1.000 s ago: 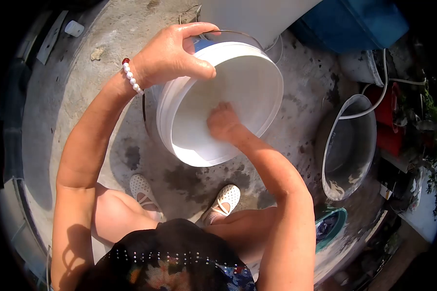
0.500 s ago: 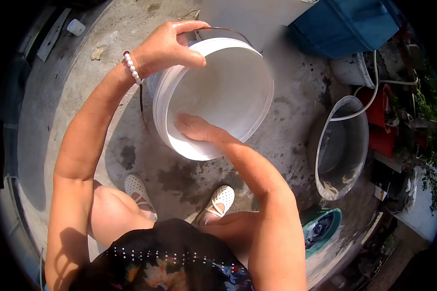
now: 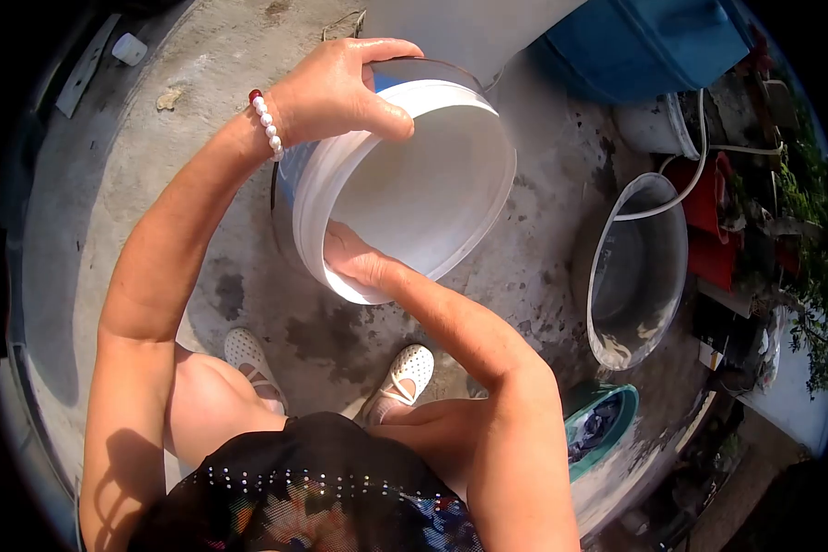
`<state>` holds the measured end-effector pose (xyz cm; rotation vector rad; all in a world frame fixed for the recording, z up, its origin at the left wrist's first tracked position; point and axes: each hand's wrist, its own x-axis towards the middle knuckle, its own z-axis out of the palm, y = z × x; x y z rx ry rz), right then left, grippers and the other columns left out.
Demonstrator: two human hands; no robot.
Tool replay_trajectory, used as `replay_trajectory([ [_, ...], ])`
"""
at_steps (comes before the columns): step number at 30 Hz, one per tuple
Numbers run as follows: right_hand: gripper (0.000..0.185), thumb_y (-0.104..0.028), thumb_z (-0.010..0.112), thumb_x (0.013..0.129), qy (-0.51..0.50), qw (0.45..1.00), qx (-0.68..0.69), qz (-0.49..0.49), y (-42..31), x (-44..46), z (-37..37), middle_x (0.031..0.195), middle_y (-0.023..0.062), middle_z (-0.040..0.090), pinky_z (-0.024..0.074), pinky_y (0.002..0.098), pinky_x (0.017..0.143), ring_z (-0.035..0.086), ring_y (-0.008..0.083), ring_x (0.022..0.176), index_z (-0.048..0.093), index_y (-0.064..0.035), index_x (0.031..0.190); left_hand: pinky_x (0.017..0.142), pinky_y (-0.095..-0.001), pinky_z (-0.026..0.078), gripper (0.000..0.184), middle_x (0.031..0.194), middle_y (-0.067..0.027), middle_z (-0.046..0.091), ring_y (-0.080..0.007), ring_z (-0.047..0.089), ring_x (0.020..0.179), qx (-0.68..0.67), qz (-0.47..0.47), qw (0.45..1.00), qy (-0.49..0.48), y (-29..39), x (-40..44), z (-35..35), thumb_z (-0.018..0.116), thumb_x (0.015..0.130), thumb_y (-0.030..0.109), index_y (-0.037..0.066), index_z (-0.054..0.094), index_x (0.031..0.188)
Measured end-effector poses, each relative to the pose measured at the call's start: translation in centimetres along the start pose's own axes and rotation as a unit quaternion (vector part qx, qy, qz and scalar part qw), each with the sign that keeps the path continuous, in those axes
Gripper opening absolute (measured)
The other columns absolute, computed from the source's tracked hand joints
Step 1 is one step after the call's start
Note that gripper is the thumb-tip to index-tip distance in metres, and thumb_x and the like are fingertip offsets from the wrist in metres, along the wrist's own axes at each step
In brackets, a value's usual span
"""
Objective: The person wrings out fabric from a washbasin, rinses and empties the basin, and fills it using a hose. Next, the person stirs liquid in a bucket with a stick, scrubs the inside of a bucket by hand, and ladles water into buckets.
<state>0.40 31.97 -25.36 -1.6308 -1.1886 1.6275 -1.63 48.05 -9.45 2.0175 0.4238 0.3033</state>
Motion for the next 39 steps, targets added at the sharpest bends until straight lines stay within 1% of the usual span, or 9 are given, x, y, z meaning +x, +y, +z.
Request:
replay_trajectory([
  [3,0.045,-0.028,0.045,0.089,-0.063,0.986,-0.154,-0.003,1.0,-4.9,-3.1,0.133,0.0172,0.039,0.0246,0.0378,0.104,0.034,0.0288,0.125,0.042,0.0003,0.125,0.06,-0.0276,0.049,0.073,0.074,-0.0139,0.061,-0.0174,0.061,0.066,-0.096,-0.077,0.991,-0.059,2.8,-0.7,-1.7,0.068,0.056,0.02,-0.003,0.049,0.122],
  [5,0.051,-0.031,0.044,0.089,-0.004,0.828,-0.557,-0.064,3.7,-9.8,-7.8,0.135,0.0184,0.035,0.0174,0.0396,0.108,0.029,0.0301,0.128,0.04,0.0021,0.127,0.062,-0.0295,0.05,0.074,0.076,-0.0168,0.062,-0.0195,0.062,0.066,-0.054,-0.065,0.992,-0.093,2.2,0.0,-1.7,0.068,0.056,0.021,-0.005,0.048,0.122],
  [8,0.075,-0.054,0.046,0.081,0.106,0.639,-0.761,-0.035,0.4,-12.0,-15.1,0.138,0.0155,0.033,0.0124,0.048,0.108,0.023,0.0246,0.132,0.038,0.0038,0.129,0.064,-0.0303,0.052,0.076,0.078,-0.0188,0.063,-0.0209,0.063,0.066,-0.032,-0.064,0.997,-0.012,1.7,0.2,-0.6,0.068,0.055,0.024,-0.005,0.048,0.122],
  [13,0.087,-0.055,0.06,0.07,0.068,0.745,-0.663,0.025,0.4,-12.1,-8.0,0.135,0.023,0.034,0.013,0.053,0.105,0.027,0.0331,0.129,0.038,0.0083,0.125,0.067,-0.0307,0.052,0.078,0.079,-0.0186,0.062,-0.0232,0.063,0.071,-0.012,-0.022,1.0,-0.018,-0.1,0.1,-1.7,0.069,0.053,0.032,-0.003,0.051,0.12],
  [16,0.082,-0.054,0.061,0.07,0.052,0.894,-0.431,-0.109,1.5,-11.9,-3.3,0.128,0.0255,0.04,0.0224,0.0519,0.103,0.036,0.0376,0.122,0.042,0.0085,0.119,0.069,-0.0321,0.052,0.08,0.082,-0.0182,0.061,-0.0246,0.062,0.078,-0.002,-0.03,0.999,-0.017,-0.3,0.4,-2.0,0.07,0.053,0.041,-0.002,0.053,0.118],
  [22,0.044,-0.019,0.059,0.07,0.101,0.636,-0.754,-0.128,3.0,-10.0,-8.5,0.106,0.0206,0.054,0.0309,0.0411,0.099,0.049,0.0302,0.107,0.053,0.008,0.104,0.075,-0.0349,0.051,0.087,0.088,-0.0175,0.059,-0.0273,0.06,0.09,0.077,-0.034,0.995,0.049,-3.5,0.7,-1.3,0.073,0.051,0.058,0.002,0.058,0.115],
  [27,0.032,-0.016,0.06,0.065,0.176,0.74,-0.591,-0.269,2.6,-7.7,-4.5,0.093,0.0157,0.058,0.0427,0.0378,0.086,0.057,0.0294,0.086,0.056,0.0045,0.089,0.087,-0.0347,0.045,0.076,0.108,-0.0139,0.056,-0.0249,0.054,0.103,0.188,0.167,0.947,0.201,-6.0,0.1,-2.3,0.065,0.063,0.066,0.007,0.062,0.111],
  [30,0.026,-0.017,0.063,0.071,0.19,0.859,-0.443,-0.174,-0.6,-6.9,-2.5,0.089,0.0119,0.057,0.0452,0.0381,0.074,0.056,0.0316,0.083,0.055,-0.0003,0.089,0.085,-0.0327,0.046,0.069,0.107,-0.0164,0.058,-0.0248,0.057,0.1,0.12,0.114,0.972,0.167,-5.4,-1.4,-2.6,0.07,0.061,0.046,0.002,0.058,0.113],
  [39,0.03,-0.026,0.049,0.09,0.311,0.94,-0.08,-0.113,-7.9,-4.1,5.1,0.066,0.0168,0.049,0.0394,0.04,0.059,0.045,0.0367,0.061,0.052,-0.0001,0.076,0.084,-0.0299,0.046,0.049,0.109,-0.0148,0.058,-0.0223,0.058,0.098,0.073,0.13,0.977,0.153,-4.7,-4.8,-0.6,0.062,0.064,0.012,0.001,0.058,0.112],
])
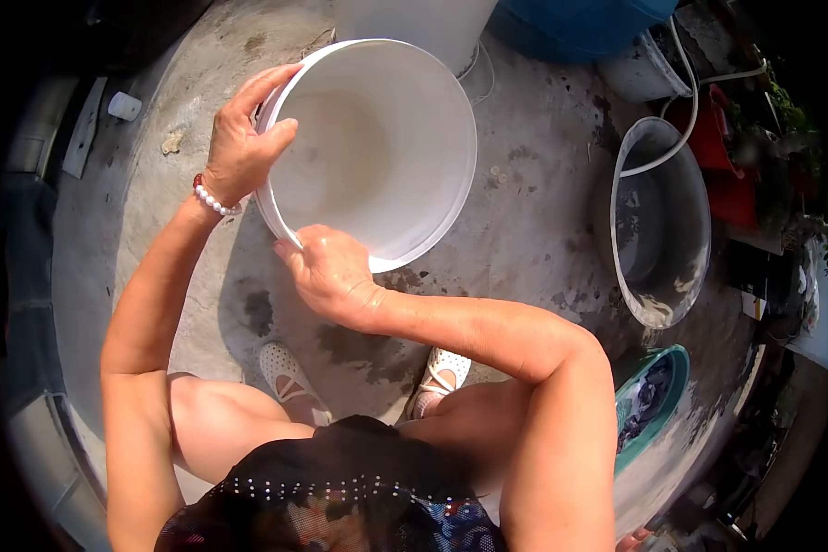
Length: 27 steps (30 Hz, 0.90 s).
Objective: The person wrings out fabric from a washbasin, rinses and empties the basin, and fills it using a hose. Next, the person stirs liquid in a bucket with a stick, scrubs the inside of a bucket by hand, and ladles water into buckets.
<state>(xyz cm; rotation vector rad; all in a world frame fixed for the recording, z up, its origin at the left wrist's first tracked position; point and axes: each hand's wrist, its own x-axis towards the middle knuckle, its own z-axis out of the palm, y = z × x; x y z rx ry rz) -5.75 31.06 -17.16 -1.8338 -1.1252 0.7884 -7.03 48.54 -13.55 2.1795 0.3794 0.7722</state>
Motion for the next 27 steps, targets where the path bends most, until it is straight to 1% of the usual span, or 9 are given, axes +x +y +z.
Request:
replay_trajectory([
  [4,0.049,-0.046,0.036,0.093,-0.192,0.967,0.168,0.006,-0.1,1.3,-1.0,0.065,0.0124,0.047,0.0375,0.0355,0.063,0.035,0.026,0.063,0.049,-0.0004,0.08,0.083,-0.0256,0.046,0.047,0.107,-0.0116,0.061,-0.0172,0.059,0.094,-0.134,-0.073,0.988,-0.019,-1.2,-0.2,-1.6,0.049,0.062,0.0,0.001,0.061,0.107],
  [7,0.056,-0.052,0.039,0.09,-0.317,0.945,0.063,0.047,6.7,4.4,-1.0,0.092,0.0171,0.057,0.0393,0.0357,0.081,0.052,0.0266,0.089,0.053,-0.0011,0.111,0.083,-0.0239,0.046,0.049,0.105,-0.0095,0.061,-0.014,0.058,0.094,-0.18,-0.049,0.982,-0.043,-1.2,-0.2,-1.7,0.047,0.061,-0.002,0.001,0.062,0.107],
  [9,0.055,-0.043,0.041,0.088,-0.188,0.904,-0.363,0.127,9.7,5.0,0.8,0.119,0.0192,0.048,0.0338,0.0426,0.091,0.047,0.0327,0.108,0.049,0.0003,0.121,0.083,-0.0239,0.046,0.05,0.106,-0.0098,0.061,-0.0144,0.058,0.094,-0.163,-0.045,0.985,-0.038,-1.0,0.0,-1.4,0.046,0.06,-0.002,0.001,0.062,0.107],
  [12,0.056,-0.039,0.043,0.086,-0.178,0.871,-0.442,0.12,14.0,8.5,2.0,0.135,0.0179,0.034,0.026,0.0451,0.097,0.032,0.032,0.124,0.042,0.0009,0.126,0.086,-0.0257,0.045,0.05,0.109,-0.0109,0.06,-0.0166,0.058,0.096,-0.157,-0.047,0.986,-0.042,-1.0,0.4,-1.0,0.046,0.059,-0.001,0.0,0.061,0.106],
  [15,0.056,-0.038,0.043,0.087,0.077,0.909,-0.385,0.142,17.1,12.1,7.1,0.133,0.021,0.035,0.0221,0.0479,0.1,0.024,0.0321,0.129,0.043,0.0032,0.124,0.092,-0.0279,0.041,0.051,0.112,-0.0138,0.058,-0.02,0.054,0.104,-0.161,-0.058,0.984,-0.043,-0.4,0.7,-0.6,0.046,0.059,-0.001,-0.002,0.061,0.107],
  [19,0.052,-0.034,0.035,0.091,0.096,0.951,-0.277,0.101,10.4,17.5,8.0,0.133,0.024,0.033,0.0171,0.053,0.102,0.023,0.0364,0.128,0.038,0.0045,0.126,0.096,-0.0294,0.037,0.055,0.117,-0.0167,0.054,-0.0221,0.051,0.11,-0.164,-0.059,0.984,-0.048,-0.4,0.8,-0.1,0.044,0.058,-0.004,-0.004,0.059,0.11],
  [20,0.051,-0.032,0.032,0.092,0.298,0.921,-0.249,0.034,11.2,18.8,11.2,0.133,0.0245,0.033,0.016,0.0538,0.103,0.025,0.0374,0.128,0.036,0.0041,0.127,0.097,-0.0295,0.036,0.055,0.117,-0.0163,0.054,-0.022,0.05,0.111,-0.176,-0.065,0.981,-0.042,-0.5,0.8,-0.2,0.043,0.057,-0.004,-0.004,0.058,0.111],
  [22,0.05,-0.03,0.033,0.093,0.196,0.977,0.042,-0.07,10.7,19.9,11.9,0.133,0.023,0.033,0.0167,0.0516,0.104,0.025,0.038,0.127,0.032,0.0035,0.129,0.097,-0.0298,0.035,0.057,0.118,-0.0153,0.053,-0.0218,0.05,0.111,-0.192,-0.101,0.976,-0.035,-0.8,0.8,-0.7,0.042,0.057,-0.005,-0.006,0.056,0.111],
  [27,0.044,-0.017,0.039,0.089,0.211,0.933,-0.182,-0.226,13.5,19.0,9.1,0.128,0.0241,0.038,0.026,0.0468,0.1,0.031,0.0359,0.123,0.035,0.0032,0.128,0.097,-0.03,0.036,0.056,0.117,-0.0161,0.054,-0.0213,0.05,0.111,-0.186,-0.096,0.977,-0.04,-1.4,0.7,-1.2,0.041,0.056,-0.006,-0.008,0.056,0.11],
])
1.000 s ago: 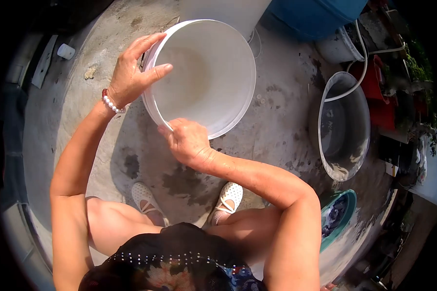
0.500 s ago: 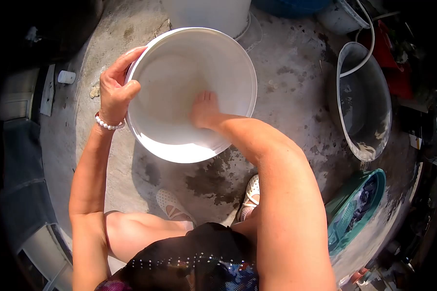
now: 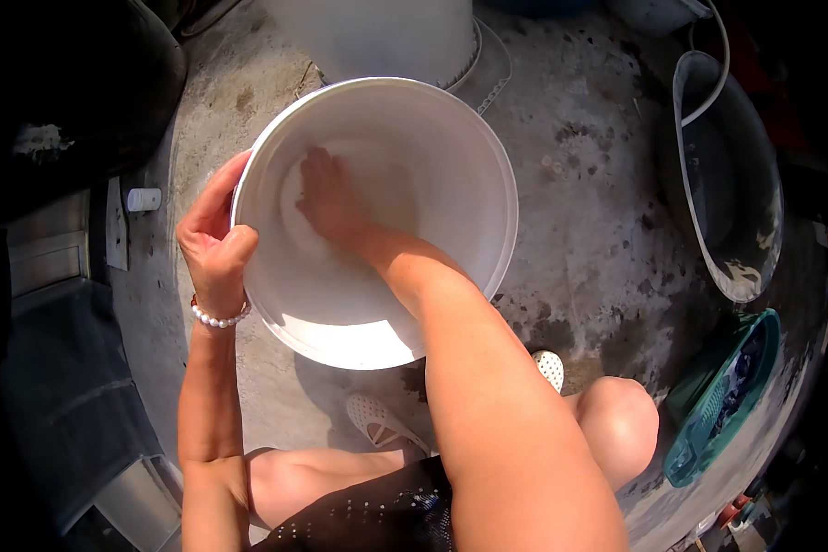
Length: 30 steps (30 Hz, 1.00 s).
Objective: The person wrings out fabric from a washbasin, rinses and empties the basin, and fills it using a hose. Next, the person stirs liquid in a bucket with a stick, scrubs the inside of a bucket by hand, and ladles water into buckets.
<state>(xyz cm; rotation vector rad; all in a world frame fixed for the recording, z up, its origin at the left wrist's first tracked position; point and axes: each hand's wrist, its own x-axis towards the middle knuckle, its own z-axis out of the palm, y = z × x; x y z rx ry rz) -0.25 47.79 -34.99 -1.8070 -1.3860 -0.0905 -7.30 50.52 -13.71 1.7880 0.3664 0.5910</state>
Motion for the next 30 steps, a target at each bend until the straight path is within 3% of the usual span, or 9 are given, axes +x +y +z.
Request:
replay_trajectory([
  [3,0.048,-0.017,0.049,0.081,0.039,0.962,-0.163,0.217,2.9,-0.7,1.4,0.135,0.0214,0.031,0.0284,0.0526,0.096,0.035,0.0375,0.119,0.041,0.0067,0.122,0.096,-0.0298,0.037,0.056,0.115,-0.0162,0.055,-0.0215,0.052,0.109,0.004,-0.03,0.999,0.014,0.3,-0.2,-0.1,0.041,0.057,-0.006,-0.008,0.057,0.11],
  [5,0.047,-0.016,0.048,0.08,0.119,0.915,0.06,0.382,3.4,-1.1,1.4,0.131,0.0247,0.033,0.0298,0.0538,0.094,0.035,0.0397,0.117,0.042,0.0084,0.119,0.095,-0.0296,0.038,0.055,0.113,-0.0161,0.056,-0.0217,0.053,0.107,-0.005,-0.038,0.999,0.011,0.7,0.0,0.2,0.042,0.057,-0.007,-0.008,0.057,0.11],
  [8,0.048,-0.016,0.046,0.082,0.064,0.916,-0.257,0.302,2.0,-0.6,1.1,0.131,0.0252,0.034,0.0309,0.0515,0.094,0.037,0.0412,0.114,0.04,0.0084,0.123,0.095,-0.0296,0.039,0.055,0.114,-0.0167,0.057,-0.0218,0.054,0.107,-0.015,-0.044,0.999,0.011,0.6,0.1,0.2,0.043,0.057,-0.007,-0.008,0.057,0.11],
  [12,0.047,-0.014,0.043,0.084,0.035,0.916,-0.009,0.4,-2.4,3.9,-0.4,0.124,0.0298,0.041,0.0298,0.0461,0.097,0.038,0.0424,0.116,0.034,0.0106,0.123,0.095,-0.03,0.039,0.054,0.115,-0.0174,0.056,-0.0219,0.054,0.107,-0.016,-0.027,1.0,0.004,0.3,0.0,0.4,0.043,0.057,-0.008,-0.008,0.057,0.109],
  [18,0.044,-0.018,0.044,0.086,-0.223,0.905,0.335,0.136,-2.1,-1.4,-3.0,0.135,0.0268,0.031,0.0229,0.0422,0.106,0.03,0.0372,0.127,0.041,0.007,0.123,0.095,-0.0301,0.039,0.053,0.115,-0.0173,0.056,-0.0217,0.054,0.107,-0.004,-0.02,1.0,0.013,0.1,0.3,-0.1,0.043,0.058,-0.008,-0.008,0.057,0.109],
  [20,0.048,-0.02,0.047,0.084,-0.203,0.935,0.001,-0.289,1.7,-0.9,-3.0,0.136,0.0231,0.032,0.0229,0.0434,0.105,0.03,0.0347,0.127,0.04,0.0059,0.124,0.094,-0.0298,0.04,0.052,0.114,-0.017,0.057,-0.0212,0.054,0.106,-0.016,-0.038,0.999,0.011,0.5,0.5,0.4,0.044,0.059,-0.007,-0.009,0.057,0.108],
  [25,0.059,-0.029,0.046,0.085,-0.104,0.986,-0.075,0.11,4.4,-1.2,-2.3,0.141,0.0222,0.021,0.0156,0.0512,0.106,0.017,0.034,0.133,0.032,0.0045,0.131,0.093,-0.0294,0.041,0.051,0.112,-0.0164,0.058,-0.0205,0.055,0.104,-0.015,-0.036,0.999,0.031,0.2,0.4,0.3,0.045,0.058,-0.006,-0.009,0.058,0.108],
  [29,0.062,-0.029,0.05,0.084,-0.088,0.969,-0.155,0.169,-0.5,-3.0,-0.6,0.141,0.0193,0.025,0.0181,0.0501,0.105,0.022,0.0344,0.131,0.03,0.0041,0.133,0.092,-0.0291,0.042,0.051,0.111,-0.0161,0.058,-0.0203,0.055,0.103,-0.007,-0.011,1.0,0.025,0.3,0.4,0.6,0.045,0.058,-0.007,-0.009,0.058,0.107],
  [30,0.064,-0.031,0.051,0.083,-0.135,0.986,-0.102,0.006,-0.6,-3.3,1.0,0.141,0.02,0.024,0.0172,0.0516,0.105,0.02,0.0346,0.132,0.03,0.0034,0.133,0.092,-0.0291,0.042,0.051,0.111,-0.0161,0.058,-0.0203,0.055,0.103,-0.01,-0.006,1.0,0.027,0.4,0.6,0.7,0.045,0.058,-0.007,-0.009,0.058,0.107],
])
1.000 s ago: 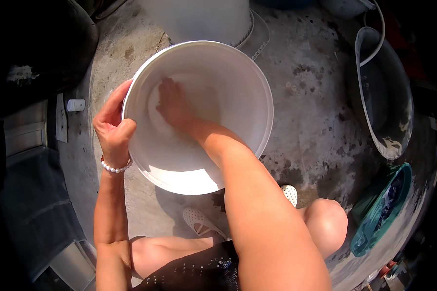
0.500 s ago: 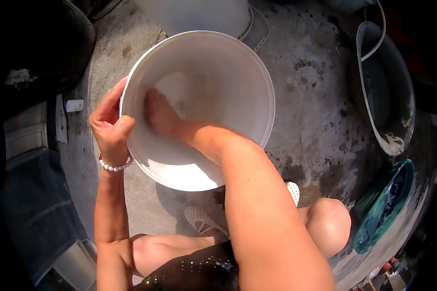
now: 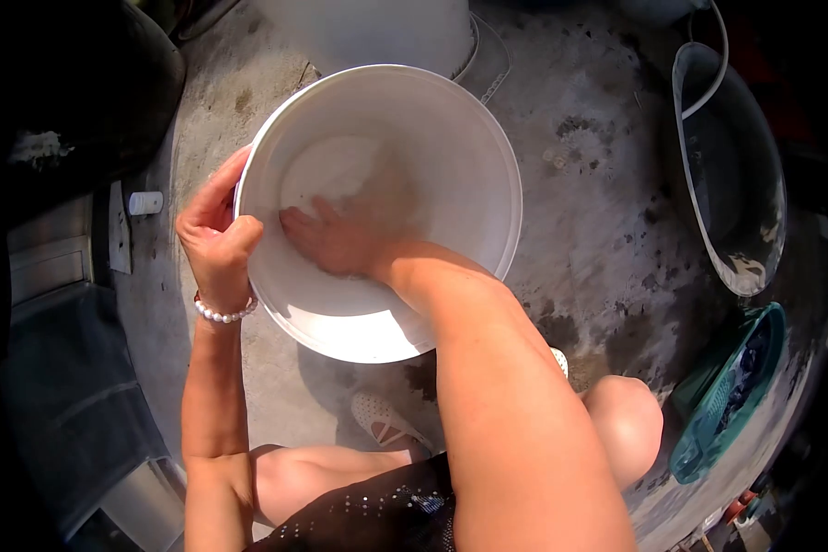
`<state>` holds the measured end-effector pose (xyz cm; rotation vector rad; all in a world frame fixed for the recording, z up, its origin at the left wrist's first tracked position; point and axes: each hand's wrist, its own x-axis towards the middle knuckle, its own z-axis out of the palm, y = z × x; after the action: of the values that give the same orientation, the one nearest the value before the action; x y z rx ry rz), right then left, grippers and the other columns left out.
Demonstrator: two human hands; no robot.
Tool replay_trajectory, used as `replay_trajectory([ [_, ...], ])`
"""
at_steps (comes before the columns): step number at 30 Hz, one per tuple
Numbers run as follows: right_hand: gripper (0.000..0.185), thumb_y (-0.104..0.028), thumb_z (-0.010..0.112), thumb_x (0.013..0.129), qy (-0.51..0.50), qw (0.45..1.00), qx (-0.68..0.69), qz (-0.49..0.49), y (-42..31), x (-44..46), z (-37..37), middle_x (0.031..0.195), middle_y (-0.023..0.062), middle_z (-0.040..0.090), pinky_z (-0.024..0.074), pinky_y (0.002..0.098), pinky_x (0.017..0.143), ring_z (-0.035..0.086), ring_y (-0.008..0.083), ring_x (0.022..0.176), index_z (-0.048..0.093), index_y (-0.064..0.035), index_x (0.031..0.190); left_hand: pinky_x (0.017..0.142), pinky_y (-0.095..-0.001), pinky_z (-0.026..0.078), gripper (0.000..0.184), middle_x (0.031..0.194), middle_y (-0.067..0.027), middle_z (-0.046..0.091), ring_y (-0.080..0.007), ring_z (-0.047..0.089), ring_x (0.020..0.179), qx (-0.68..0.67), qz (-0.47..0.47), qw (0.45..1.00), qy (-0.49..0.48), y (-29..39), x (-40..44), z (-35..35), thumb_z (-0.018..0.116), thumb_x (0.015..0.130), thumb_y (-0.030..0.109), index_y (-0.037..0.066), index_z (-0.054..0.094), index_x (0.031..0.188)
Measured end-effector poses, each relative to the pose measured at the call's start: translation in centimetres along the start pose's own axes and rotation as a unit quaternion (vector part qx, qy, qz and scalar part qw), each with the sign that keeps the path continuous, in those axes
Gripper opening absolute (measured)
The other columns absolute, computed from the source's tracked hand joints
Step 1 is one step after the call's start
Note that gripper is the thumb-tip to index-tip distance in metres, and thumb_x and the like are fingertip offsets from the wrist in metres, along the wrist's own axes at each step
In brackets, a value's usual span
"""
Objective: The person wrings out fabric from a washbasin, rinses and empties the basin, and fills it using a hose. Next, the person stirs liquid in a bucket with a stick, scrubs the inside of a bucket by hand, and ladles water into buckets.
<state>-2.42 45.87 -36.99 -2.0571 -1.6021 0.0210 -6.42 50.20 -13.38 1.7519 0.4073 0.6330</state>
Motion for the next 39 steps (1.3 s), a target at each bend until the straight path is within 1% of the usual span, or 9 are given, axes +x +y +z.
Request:
replay_trajectory([
  [2,0.066,-0.033,0.051,0.082,-0.031,0.984,0.032,-0.171,0.0,0.3,-1.3,0.141,0.0207,0.023,0.0163,0.0531,0.104,0.019,0.0348,0.133,0.029,0.0028,0.134,0.092,-0.0291,0.041,0.051,0.112,-0.0161,0.058,-0.0202,0.055,0.103,0.005,-0.017,1.0,0.0,0.1,0.0,-0.2,0.043,0.058,-0.008,-0.008,0.059,0.107],
  [6,0.057,-0.028,0.047,0.084,0.001,0.995,-0.065,0.078,2.7,1.0,-3.2,0.138,0.0237,0.027,0.0192,0.0496,0.105,0.02,0.0357,0.132,0.035,0.0031,0.131,0.092,-0.0285,0.042,0.051,0.112,-0.0159,0.057,-0.0196,0.055,0.103,0.006,-0.003,1.0,0.01,0.0,-0.6,-0.1,0.043,0.059,-0.009,-0.008,0.059,0.107],
  [11,0.057,-0.019,0.048,0.081,-0.06,0.973,-0.206,0.084,6.3,-1.8,-1.9,0.133,0.0246,0.036,0.0305,0.0476,0.1,0.041,0.0367,0.119,0.035,0.0081,0.13,0.09,-0.0283,0.043,0.048,0.11,-0.0148,0.059,-0.0195,0.056,0.102,-0.003,-0.004,1.0,0.029,-0.3,-0.1,-0.1,0.045,0.059,-0.007,-0.005,0.062,0.104],
  [13,0.031,-0.016,0.05,0.08,-0.247,0.951,-0.078,0.167,4.6,-3.9,-2.2,0.123,0.0231,0.048,0.0326,0.0494,0.097,0.044,0.0365,0.116,0.063,0.0006,0.103,0.087,-0.0279,0.044,0.046,0.107,-0.0143,0.062,-0.0195,0.058,0.099,0.006,0.009,1.0,0.027,-0.2,0.2,0.3,0.047,0.058,-0.006,-0.001,0.065,0.1],
  [18,0.026,-0.017,0.049,0.078,-0.415,0.884,0.132,0.169,-1.1,-1.4,-8.8,0.096,0.0156,0.064,0.0455,0.0401,0.078,0.06,0.0285,0.091,0.065,-0.004,0.093,0.09,-0.0278,0.044,0.049,0.109,-0.0155,0.06,-0.0203,0.058,0.1,0.032,0.009,0.999,0.022,0.2,0.3,1.0,0.045,0.057,-0.006,-0.004,0.063,0.103],
  [27,0.024,-0.024,0.053,0.08,-0.227,0.937,0.118,0.237,4.6,-0.8,-4.9,0.094,0.0136,0.064,0.0442,0.0375,0.083,0.059,0.0279,0.095,0.066,-0.007,0.093,0.086,-0.0263,0.044,0.043,0.103,-0.0161,0.063,-0.0197,0.06,0.096,0.039,0.055,0.998,0.006,0.6,-0.1,2.4,0.049,0.058,-0.003,-0.001,0.066,0.097],
  [31,0.038,-0.03,0.067,0.069,0.009,0.998,0.058,0.027,4.1,-2.7,-0.5,0.097,0.0149,0.061,0.039,0.0366,0.091,0.053,0.0313,0.103,0.065,-0.0048,0.097,0.09,-0.0286,0.043,0.048,0.108,-0.0168,0.061,-0.0211,0.058,0.101,0.054,0.045,0.997,-0.025,1.2,0.4,3.0,0.047,0.057,-0.004,-0.003,0.064,0.101],
  [34,0.041,-0.024,0.063,0.073,-0.038,0.907,0.395,0.141,6.3,-1.7,2.1,0.11,0.0169,0.056,0.0377,0.0374,0.093,0.05,0.0322,0.107,0.059,-0.0017,0.108,0.087,-0.0272,0.044,0.045,0.104,-0.0159,0.063,-0.02,0.059,0.098,0.039,0.05,0.998,-0.012,0.9,0.2,3.0,0.048,0.057,-0.003,-0.001,0.066,0.098],
  [39,0.036,-0.022,0.059,0.077,-0.108,0.959,0.221,0.144,4.8,-0.2,-3.2,0.111,0.017,0.056,0.0372,0.0422,0.093,0.051,0.0329,0.105,0.06,-0.0003,0.106,0.09,-0.028,0.042,0.048,0.109,-0.0167,0.06,-0.0212,0.057,0.102,0.024,0.032,0.999,-0.02,0.8,0.1,2.5,0.047,0.057,-0.004,-0.002,0.065,0.101],
])
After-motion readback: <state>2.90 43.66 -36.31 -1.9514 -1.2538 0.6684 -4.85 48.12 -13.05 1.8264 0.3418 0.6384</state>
